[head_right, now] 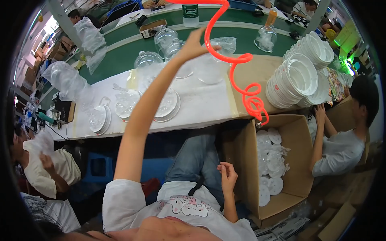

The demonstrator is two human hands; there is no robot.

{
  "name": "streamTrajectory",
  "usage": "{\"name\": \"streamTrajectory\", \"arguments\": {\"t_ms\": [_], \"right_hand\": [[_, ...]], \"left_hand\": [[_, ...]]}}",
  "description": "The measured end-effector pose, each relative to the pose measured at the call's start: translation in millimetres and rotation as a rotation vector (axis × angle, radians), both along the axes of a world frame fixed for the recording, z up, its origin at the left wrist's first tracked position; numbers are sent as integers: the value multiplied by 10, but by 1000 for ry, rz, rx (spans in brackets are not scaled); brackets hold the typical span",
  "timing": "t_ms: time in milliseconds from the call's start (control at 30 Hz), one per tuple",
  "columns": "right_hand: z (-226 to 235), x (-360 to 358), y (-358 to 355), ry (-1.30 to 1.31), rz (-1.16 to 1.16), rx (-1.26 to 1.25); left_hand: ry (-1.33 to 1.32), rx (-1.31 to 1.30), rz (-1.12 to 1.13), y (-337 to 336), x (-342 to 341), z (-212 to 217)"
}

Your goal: Cleaning lamp covers and bases with an air gun and placing them into individual plastic bags before boxing them.

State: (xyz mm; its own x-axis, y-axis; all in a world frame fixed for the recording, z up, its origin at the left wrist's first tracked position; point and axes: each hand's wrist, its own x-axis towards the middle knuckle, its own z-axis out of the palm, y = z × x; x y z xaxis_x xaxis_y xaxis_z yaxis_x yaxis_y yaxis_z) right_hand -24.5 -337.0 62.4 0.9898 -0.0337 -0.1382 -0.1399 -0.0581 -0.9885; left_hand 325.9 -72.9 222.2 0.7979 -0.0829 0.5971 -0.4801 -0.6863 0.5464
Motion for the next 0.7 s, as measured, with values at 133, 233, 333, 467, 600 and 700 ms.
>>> {"name": "streamTrajectory", "arguments": {"t_ms": [133,233,333,467,600,700], "right_hand": [[-22,3,5,5,2,-22],[-18,48,50,12,3,-36],[-7,93,41,35,-70,-93],[-58,158,14,62,-142,-130],[-58,275,52,65,-181,-171],[-49,320,125,70,-174,-170]], "left_hand": [[-123,377,421,716,-123,591],[65,522,585,1401,-5,659],[181,623,631,1844,112,621],[352,789,583,2159,296,537],[506,903,526,2097,477,423],[537,775,439,2178,681,301]]}}
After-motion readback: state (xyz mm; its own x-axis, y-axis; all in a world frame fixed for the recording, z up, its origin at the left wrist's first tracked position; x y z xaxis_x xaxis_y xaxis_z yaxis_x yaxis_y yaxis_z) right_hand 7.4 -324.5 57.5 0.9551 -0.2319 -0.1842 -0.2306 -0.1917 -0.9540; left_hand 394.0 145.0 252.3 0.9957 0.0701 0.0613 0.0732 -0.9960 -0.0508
